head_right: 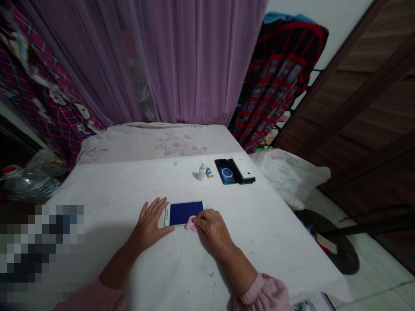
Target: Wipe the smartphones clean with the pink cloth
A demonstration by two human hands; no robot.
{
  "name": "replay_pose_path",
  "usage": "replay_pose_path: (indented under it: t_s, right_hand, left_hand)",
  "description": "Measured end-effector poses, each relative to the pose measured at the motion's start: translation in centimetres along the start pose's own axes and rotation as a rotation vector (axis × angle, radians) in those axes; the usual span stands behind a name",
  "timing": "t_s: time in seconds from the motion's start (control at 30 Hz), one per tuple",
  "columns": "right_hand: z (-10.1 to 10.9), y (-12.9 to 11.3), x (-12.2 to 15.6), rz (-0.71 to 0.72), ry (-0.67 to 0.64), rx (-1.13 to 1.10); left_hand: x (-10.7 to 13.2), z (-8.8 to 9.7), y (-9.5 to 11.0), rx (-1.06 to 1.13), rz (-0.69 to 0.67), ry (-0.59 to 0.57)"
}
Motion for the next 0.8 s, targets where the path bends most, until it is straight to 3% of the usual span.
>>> replay_pose_path:
  t_s: [0.17, 0.53, 0.67, 0.8]
  right_hand:
    - [0.1, -0.1, 0.3, -0.019, 0.004, 0.044]
    - [-4.5, -5.3, -3.4, 0.032, -0.087, 0.095]
    - [-4.0, -4.7, -2.8, 0.047, -0.085, 0.098]
    - [-1.9, -2.5, -1.1, 0.048, -0.016, 0.090]
  left_hand:
    - [0.3, -0.1, -0.6, 0.002, -0.069, -0.037]
    - [0.0, -0.3, -1.7, -0.008, -0.106, -0.110]
    - [0.0, 0.0, -1.7, 0.008, -0.111, -0.141]
    - [0.1, 0.2, -1.5, 0.032, -0.112, -0.142]
Point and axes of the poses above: each hand's wrist, its own x-axis away from the middle knuckle, its own z-axis out of the back of the hand, y = z × x, the point moved 3 cm from there along -x, towards the middle knuckle, and after that the axes turned 2 degrees about z, right-handed, at the moved point
